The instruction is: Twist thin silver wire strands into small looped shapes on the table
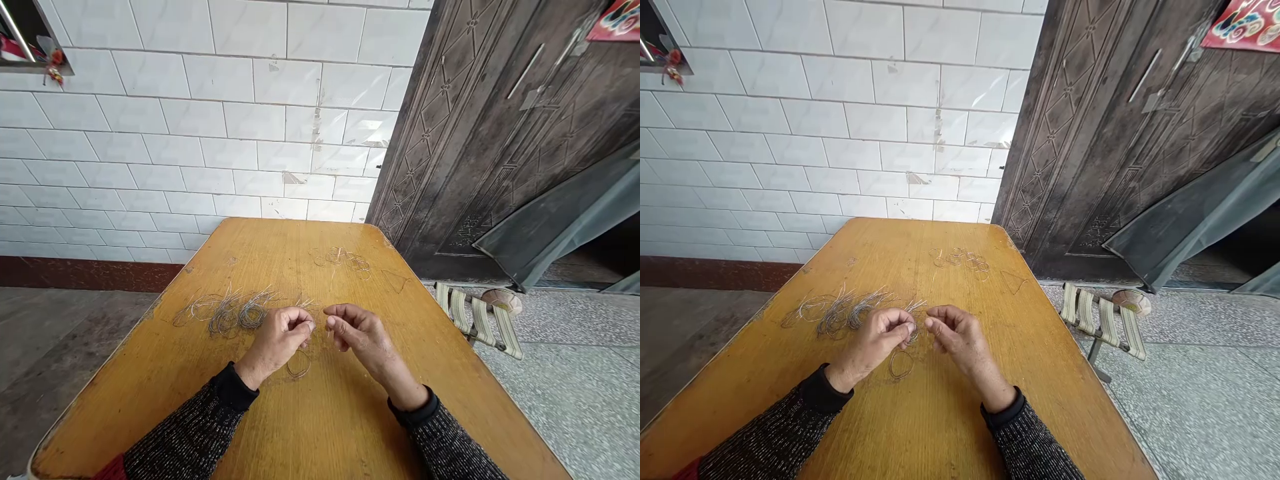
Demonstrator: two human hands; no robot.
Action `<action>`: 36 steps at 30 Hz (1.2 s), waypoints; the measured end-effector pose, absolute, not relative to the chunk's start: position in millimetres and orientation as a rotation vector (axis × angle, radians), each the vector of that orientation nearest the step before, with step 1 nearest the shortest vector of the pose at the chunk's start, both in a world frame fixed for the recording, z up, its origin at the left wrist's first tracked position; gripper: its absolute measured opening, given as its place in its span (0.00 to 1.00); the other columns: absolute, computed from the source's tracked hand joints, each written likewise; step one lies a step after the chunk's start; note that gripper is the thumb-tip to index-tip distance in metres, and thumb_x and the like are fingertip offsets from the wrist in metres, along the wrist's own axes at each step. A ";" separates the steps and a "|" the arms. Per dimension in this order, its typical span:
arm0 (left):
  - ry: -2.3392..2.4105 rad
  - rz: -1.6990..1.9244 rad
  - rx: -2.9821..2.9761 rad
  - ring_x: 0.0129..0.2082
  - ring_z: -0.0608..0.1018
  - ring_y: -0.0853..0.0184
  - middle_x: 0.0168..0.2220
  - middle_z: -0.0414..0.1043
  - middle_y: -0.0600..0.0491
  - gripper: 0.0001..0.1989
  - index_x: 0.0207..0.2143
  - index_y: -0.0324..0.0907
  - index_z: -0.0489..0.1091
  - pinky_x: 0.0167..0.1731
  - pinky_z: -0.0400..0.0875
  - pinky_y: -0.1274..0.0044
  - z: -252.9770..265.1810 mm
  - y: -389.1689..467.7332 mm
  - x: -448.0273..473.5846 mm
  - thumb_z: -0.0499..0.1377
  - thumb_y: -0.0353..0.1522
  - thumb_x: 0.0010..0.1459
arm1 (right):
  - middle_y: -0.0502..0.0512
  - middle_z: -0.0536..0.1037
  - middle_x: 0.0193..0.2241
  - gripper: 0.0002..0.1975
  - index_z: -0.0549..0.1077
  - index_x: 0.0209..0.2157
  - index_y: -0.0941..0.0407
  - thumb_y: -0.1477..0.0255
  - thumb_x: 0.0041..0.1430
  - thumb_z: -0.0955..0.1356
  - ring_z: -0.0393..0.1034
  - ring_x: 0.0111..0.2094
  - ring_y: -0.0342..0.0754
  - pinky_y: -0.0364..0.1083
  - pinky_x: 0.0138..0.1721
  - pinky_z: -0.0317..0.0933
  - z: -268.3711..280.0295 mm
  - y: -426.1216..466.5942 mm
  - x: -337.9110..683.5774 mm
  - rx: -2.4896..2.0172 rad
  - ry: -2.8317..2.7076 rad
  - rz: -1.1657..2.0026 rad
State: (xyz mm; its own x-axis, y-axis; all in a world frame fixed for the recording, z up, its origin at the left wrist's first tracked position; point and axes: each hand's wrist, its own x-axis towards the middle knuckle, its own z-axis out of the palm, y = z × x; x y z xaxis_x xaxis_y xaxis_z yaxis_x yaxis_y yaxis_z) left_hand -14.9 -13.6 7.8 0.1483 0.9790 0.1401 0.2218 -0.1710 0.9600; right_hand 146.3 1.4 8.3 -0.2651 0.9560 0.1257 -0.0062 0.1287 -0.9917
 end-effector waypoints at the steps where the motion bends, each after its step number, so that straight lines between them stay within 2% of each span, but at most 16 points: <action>1: 1.223 1.110 1.632 0.18 0.65 0.73 0.17 0.62 0.57 0.07 0.22 0.39 0.68 0.21 0.61 0.80 8.4 -14.2 -14.5 0.54 0.31 0.49 | 0.47 0.70 0.19 0.15 0.72 0.30 0.59 0.62 0.43 0.71 0.59 0.15 0.37 0.38 0.16 0.54 8.4 1.7 145.2 -0.971 -1.423 1.367; 4: 1.223 1.098 1.725 0.18 0.65 0.73 0.17 0.62 0.57 0.07 0.21 0.39 0.68 0.20 0.59 0.80 10.7 -16.0 -14.0 0.53 0.30 0.50 | 0.46 0.70 0.19 0.14 0.73 0.26 0.58 0.65 0.37 0.74 0.60 0.16 0.36 0.37 0.16 0.54 7.7 1.0 142.3 -0.923 -1.336 1.505; 8: 1.178 1.014 1.672 0.17 0.66 0.73 0.17 0.62 0.58 0.07 0.21 0.39 0.66 0.20 0.60 0.81 12.3 -15.8 -15.0 0.52 0.29 0.49 | 0.46 0.69 0.17 0.14 0.73 0.26 0.58 0.65 0.36 0.74 0.61 0.17 0.37 0.37 0.18 0.55 6.5 1.2 142.5 -0.882 -1.268 1.580; 12: 1.229 1.021 1.715 0.17 0.63 0.74 0.16 0.60 0.59 0.07 0.20 0.39 0.67 0.19 0.57 0.81 10.9 -14.7 -13.9 0.54 0.31 0.49 | 0.45 0.69 0.16 0.12 0.73 0.24 0.58 0.64 0.39 0.73 0.60 0.17 0.37 0.38 0.19 0.55 3.7 4.1 143.8 -0.904 -1.317 1.516; 15: 1.169 1.062 1.550 0.18 0.65 0.73 0.18 0.62 0.57 0.07 0.22 0.39 0.68 0.21 0.60 0.80 8.6 -14.0 -11.7 0.55 0.33 0.49 | 0.46 0.69 0.16 0.11 0.72 0.23 0.58 0.65 0.40 0.73 0.60 0.17 0.37 0.38 0.19 0.56 1.9 4.9 144.3 -0.871 -1.295 1.466; 21: 1.130 1.089 1.407 0.20 0.65 0.74 0.19 0.63 0.58 0.05 0.23 0.38 0.68 0.21 0.62 0.81 11.0 -14.1 -14.2 0.58 0.32 0.48 | 0.49 0.73 0.22 0.08 0.73 0.25 0.57 0.66 0.46 0.71 0.65 0.22 0.38 0.37 0.22 0.60 3.6 3.8 149.7 -0.760 -1.182 1.462; 24: 0.958 1.130 1.156 0.19 0.66 0.75 0.20 0.64 0.57 0.09 0.24 0.37 0.69 0.20 0.61 0.82 12.2 -13.4 -18.0 0.60 0.35 0.49 | 0.50 0.75 0.25 0.07 0.74 0.25 0.57 0.68 0.46 0.72 0.68 0.24 0.38 0.37 0.25 0.62 3.6 4.1 149.4 -0.740 -1.082 1.447; 27: 0.708 1.162 0.710 0.21 0.70 0.75 0.23 0.68 0.54 0.12 0.29 0.36 0.71 0.21 0.65 0.83 7.3 -10.8 -18.5 0.56 0.38 0.54 | 0.50 0.76 0.26 0.07 0.74 0.25 0.57 0.70 0.44 0.73 0.70 0.26 0.39 0.37 0.26 0.63 2.1 5.1 146.2 -0.722 -0.934 1.442; 31: 0.631 1.203 0.437 0.25 0.74 0.75 0.27 0.71 0.52 0.05 0.32 0.34 0.72 0.26 0.70 0.85 -4.2 -8.0 -10.4 0.57 0.27 0.54 | 0.50 0.77 0.27 0.07 0.75 0.25 0.56 0.71 0.43 0.74 0.71 0.28 0.39 0.36 0.27 0.65 0.1 6.3 143.1 -0.671 -0.796 1.455; 36: 0.562 1.325 0.432 0.24 0.74 0.76 0.27 0.72 0.54 0.08 0.31 0.35 0.73 0.25 0.71 0.86 -4.8 -9.6 2.0 0.64 0.23 0.45 | 0.51 0.78 0.28 0.07 0.75 0.25 0.57 0.71 0.41 0.74 0.72 0.29 0.40 0.36 0.28 0.65 -3.1 4.6 138.7 -0.638 -0.730 1.493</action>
State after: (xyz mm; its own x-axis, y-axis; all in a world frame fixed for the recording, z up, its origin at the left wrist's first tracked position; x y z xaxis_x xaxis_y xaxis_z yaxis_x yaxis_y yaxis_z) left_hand 2.0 -9.6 -4.8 0.1452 0.9798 -0.1372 -0.7793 0.1987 0.5944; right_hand 138.7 4.6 -3.1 -0.0524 0.9979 0.0381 -0.6425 -0.0045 -0.7663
